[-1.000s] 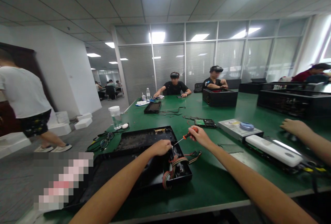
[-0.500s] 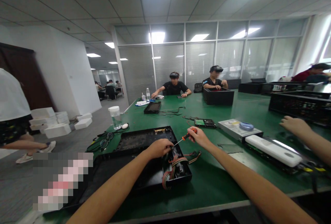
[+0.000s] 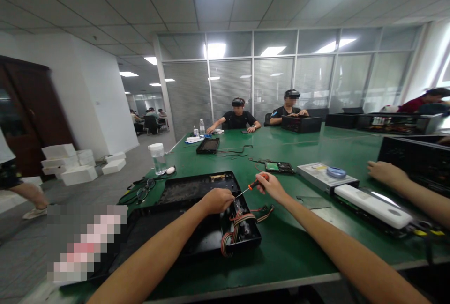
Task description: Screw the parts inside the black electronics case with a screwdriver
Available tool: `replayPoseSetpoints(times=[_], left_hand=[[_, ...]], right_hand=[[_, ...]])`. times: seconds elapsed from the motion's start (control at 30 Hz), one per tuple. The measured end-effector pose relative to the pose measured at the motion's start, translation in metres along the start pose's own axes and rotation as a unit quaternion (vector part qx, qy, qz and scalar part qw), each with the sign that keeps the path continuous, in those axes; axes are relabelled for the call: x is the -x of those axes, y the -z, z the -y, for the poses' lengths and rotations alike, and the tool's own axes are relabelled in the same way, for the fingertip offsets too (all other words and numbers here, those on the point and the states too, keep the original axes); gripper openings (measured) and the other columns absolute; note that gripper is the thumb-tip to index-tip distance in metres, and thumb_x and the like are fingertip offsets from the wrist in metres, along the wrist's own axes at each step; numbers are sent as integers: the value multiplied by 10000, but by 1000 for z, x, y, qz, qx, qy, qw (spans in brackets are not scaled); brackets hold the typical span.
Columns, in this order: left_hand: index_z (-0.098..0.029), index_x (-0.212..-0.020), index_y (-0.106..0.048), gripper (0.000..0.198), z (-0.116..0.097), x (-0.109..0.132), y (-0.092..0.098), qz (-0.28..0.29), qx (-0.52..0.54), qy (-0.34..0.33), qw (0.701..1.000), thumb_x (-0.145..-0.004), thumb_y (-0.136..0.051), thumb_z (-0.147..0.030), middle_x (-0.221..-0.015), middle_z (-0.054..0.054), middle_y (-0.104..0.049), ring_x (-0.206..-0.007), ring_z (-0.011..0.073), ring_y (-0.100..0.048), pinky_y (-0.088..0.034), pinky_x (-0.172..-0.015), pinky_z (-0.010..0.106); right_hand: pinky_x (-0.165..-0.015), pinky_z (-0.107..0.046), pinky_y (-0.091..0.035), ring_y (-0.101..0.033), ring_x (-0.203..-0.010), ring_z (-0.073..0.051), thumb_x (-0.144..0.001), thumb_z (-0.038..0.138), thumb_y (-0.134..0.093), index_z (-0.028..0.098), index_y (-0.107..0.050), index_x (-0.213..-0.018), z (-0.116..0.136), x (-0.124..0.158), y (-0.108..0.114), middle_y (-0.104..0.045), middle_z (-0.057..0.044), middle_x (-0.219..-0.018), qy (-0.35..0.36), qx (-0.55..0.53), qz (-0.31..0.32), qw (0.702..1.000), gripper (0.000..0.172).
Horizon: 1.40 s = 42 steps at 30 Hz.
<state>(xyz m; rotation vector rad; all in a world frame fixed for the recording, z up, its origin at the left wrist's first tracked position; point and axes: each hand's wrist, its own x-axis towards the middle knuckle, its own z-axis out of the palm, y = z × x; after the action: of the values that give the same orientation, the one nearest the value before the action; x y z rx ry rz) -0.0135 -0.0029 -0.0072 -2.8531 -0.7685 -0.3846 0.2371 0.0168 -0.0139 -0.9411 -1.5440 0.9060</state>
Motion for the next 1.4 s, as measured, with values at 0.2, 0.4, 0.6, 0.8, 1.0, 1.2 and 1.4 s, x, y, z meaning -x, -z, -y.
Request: replayPoseSetpoints(times=[0.2, 0.4, 0.6, 0.8, 1.0, 1.2, 1.4], left_hand=[[-146, -806, -625, 233, 5, -4, 0, -44, 13, 0, 999, -859, -406, -207, -794, 57, -601, -785, 139, -549, -405, -735, 215], [-150, -745, -615, 217, 6, -4, 0, -20, -9, -14, 1000, -846, -438, -224, -779, 42, -602, -757, 130, -554, -404, -709, 201], [-166, -804, -638, 199, 6, -4, -1, -15, 2, -12, 1000, -830, -445, -208, -836, 38, -627, -793, 128, -568, -410, -730, 191], [-193, -855, -653, 179, 7, -4, -1, -5, 41, 29, 999, -802, -482, -212, -923, 13, -649, -837, 132, -577, -402, -769, 189], [-199, -855, -658, 139, 5, -5, 0, -6, 77, 102, 992, -767, -557, -238, -816, -1, -657, -732, 124, -576, -397, -667, 180], [-182, -905, -662, 175, 4, -6, -2, -6, 89, 87, 992, -771, -557, -221, -825, 23, -656, -731, 132, -573, -395, -678, 193], [-182, -921, -670, 193, 6, -10, -1, 20, 125, 97, 987, -773, -548, -203, -867, 24, -671, -805, 136, -588, -402, -744, 191]], right_hand=[[-346, -190, -369, -469, -368, -88, -712, 544, -518, 165, -488, -750, -2, -2, 2, -537, 38, -486, 12, -7, -21, 1000, 382], [-338, -190, -360, -463, -361, -87, -712, 548, -519, 163, -490, -747, -2, -3, 6, -536, 35, -482, 12, 2, -28, 1000, 388], [-326, -186, -337, -442, -341, -81, -714, 549, -511, 163, -491, -736, 0, -2, 8, -519, 43, -458, 16, 13, -29, 999, 387], [-339, -185, -339, -452, -358, -82, -715, 531, -514, 158, -499, -765, 5, 1, 4, -526, 44, -472, 13, 25, 1, 1000, 376], [-351, -192, -350, -460, -366, -86, -698, 529, -523, 157, -505, -777, 8, 3, 2, -535, 39, -483, 12, 31, 0, 999, 381], [-359, -196, -358, -463, -376, -90, -712, 520, -520, 152, -508, -789, 8, 4, 1, -535, 35, -488, 19, 36, 10, 999, 377], [-382, -192, -366, -462, -390, -84, -738, 482, -516, 157, -514, -784, 14, 7, 2, -531, 38, -493, 30, 62, 24, 997, 329]])
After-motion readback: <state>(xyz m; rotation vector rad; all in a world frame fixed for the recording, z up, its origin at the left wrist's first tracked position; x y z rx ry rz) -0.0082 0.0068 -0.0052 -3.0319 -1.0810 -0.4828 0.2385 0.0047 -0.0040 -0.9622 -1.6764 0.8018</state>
